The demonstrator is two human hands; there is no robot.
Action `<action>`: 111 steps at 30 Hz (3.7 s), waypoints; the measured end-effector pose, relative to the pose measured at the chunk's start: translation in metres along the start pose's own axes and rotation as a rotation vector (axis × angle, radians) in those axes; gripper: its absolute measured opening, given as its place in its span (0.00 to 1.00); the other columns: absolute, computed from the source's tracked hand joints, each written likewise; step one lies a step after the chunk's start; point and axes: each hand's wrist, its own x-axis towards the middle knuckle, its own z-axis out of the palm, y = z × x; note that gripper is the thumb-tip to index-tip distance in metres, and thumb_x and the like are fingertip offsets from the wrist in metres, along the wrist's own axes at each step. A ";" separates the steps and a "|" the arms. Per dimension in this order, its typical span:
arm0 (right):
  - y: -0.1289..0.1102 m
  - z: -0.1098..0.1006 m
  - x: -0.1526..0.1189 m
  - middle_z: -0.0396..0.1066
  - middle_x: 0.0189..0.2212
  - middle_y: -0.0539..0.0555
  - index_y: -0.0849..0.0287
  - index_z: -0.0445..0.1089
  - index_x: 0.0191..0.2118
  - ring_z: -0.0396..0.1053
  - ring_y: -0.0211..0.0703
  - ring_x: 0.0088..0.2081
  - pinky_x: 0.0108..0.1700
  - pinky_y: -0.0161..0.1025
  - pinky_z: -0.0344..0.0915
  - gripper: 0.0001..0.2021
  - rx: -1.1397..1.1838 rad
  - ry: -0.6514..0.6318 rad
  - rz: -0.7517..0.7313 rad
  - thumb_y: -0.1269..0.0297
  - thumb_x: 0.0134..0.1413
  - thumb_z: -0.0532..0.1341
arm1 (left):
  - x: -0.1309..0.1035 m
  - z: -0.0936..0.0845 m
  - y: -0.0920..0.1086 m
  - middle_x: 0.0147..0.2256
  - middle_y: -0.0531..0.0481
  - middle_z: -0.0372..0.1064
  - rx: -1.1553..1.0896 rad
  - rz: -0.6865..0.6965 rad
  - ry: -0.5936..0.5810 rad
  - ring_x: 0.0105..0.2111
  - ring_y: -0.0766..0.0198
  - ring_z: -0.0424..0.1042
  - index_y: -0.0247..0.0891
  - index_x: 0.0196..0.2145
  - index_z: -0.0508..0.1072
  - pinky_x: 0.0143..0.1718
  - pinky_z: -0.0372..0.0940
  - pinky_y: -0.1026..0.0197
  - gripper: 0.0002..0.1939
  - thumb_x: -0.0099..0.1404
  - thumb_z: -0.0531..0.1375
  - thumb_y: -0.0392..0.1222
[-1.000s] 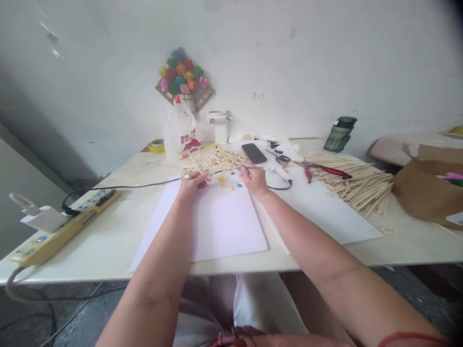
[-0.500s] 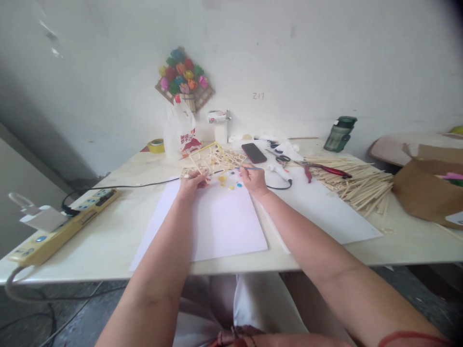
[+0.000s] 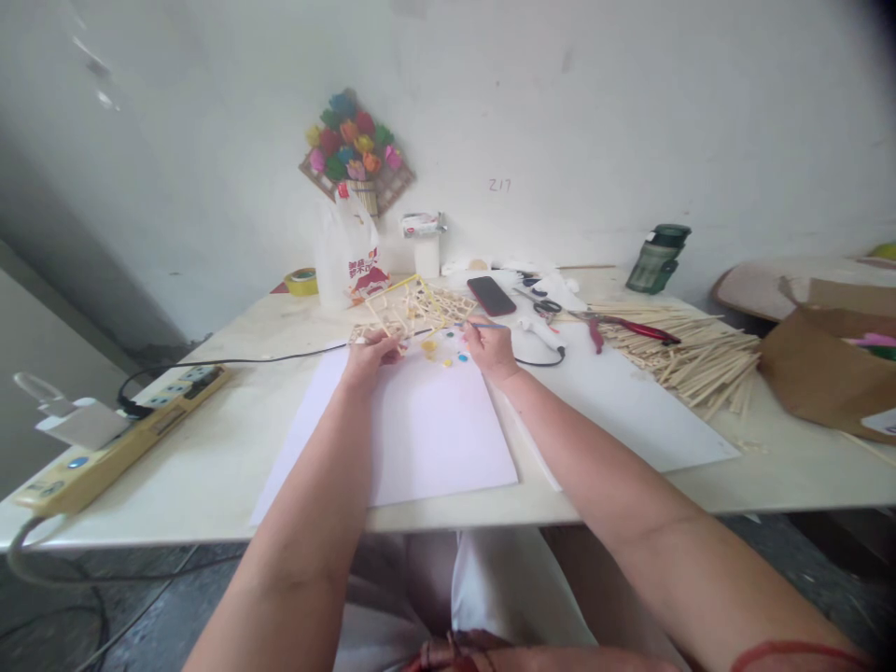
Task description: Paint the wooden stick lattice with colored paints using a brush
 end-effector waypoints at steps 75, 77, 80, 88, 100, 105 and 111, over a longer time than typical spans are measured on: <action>-0.005 0.001 0.003 0.77 0.26 0.54 0.56 0.69 0.29 0.76 0.42 0.27 0.30 0.36 0.70 0.17 0.202 0.012 0.192 0.52 0.61 0.52 | -0.001 0.004 0.003 0.18 0.55 0.65 -0.147 -0.092 0.077 0.19 0.69 0.67 0.36 0.23 0.70 0.22 0.62 0.66 0.21 0.38 0.72 0.50; -0.003 0.002 0.003 0.77 0.26 0.54 0.56 0.69 0.30 0.76 0.42 0.27 0.31 0.37 0.70 0.17 0.194 0.035 0.192 0.51 0.61 0.51 | -0.001 0.004 0.003 0.18 0.55 0.65 -0.157 -0.094 0.080 0.19 0.70 0.67 0.36 0.23 0.70 0.22 0.62 0.66 0.21 0.38 0.73 0.50; 0.000 0.002 0.003 0.76 0.26 0.54 0.56 0.69 0.30 0.76 0.44 0.27 0.31 0.38 0.71 0.17 0.179 0.080 0.195 0.51 0.61 0.51 | -0.001 0.004 0.003 0.18 0.55 0.65 -0.168 -0.098 0.085 0.18 0.70 0.66 0.36 0.22 0.70 0.22 0.62 0.67 0.21 0.36 0.73 0.49; -0.009 0.001 0.003 0.77 0.26 0.54 0.56 0.69 0.29 0.76 0.42 0.27 0.29 0.36 0.70 0.18 0.208 0.013 0.200 0.50 0.61 0.51 | -0.001 0.003 0.003 0.18 0.55 0.66 -0.154 -0.094 0.074 0.19 0.69 0.68 0.36 0.23 0.70 0.23 0.62 0.66 0.21 0.37 0.73 0.50; -0.019 0.003 0.002 0.77 0.27 0.54 0.57 0.68 0.28 0.76 0.41 0.26 0.28 0.35 0.71 0.21 0.329 -0.060 0.239 0.44 0.59 0.52 | -0.001 0.004 0.004 0.17 0.55 0.66 -0.155 -0.107 0.076 0.18 0.70 0.66 0.36 0.23 0.71 0.21 0.61 0.67 0.21 0.35 0.73 0.50; -0.011 0.001 0.004 0.77 0.25 0.55 0.57 0.69 0.28 0.75 0.43 0.25 0.29 0.37 0.71 0.19 0.268 0.023 0.295 0.48 0.59 0.53 | 0.001 0.002 0.000 0.19 0.54 0.67 -0.143 -0.093 0.049 0.19 0.70 0.67 0.35 0.23 0.72 0.22 0.63 0.67 0.21 0.36 0.74 0.51; -0.012 0.001 0.004 0.77 0.26 0.55 0.57 0.68 0.29 0.76 0.42 0.26 0.29 0.35 0.70 0.17 0.251 0.008 0.284 0.51 0.60 0.52 | 0.003 0.000 -0.003 0.20 0.52 0.69 -0.122 -0.084 0.028 0.19 0.70 0.66 0.35 0.22 0.72 0.21 0.62 0.67 0.20 0.37 0.73 0.50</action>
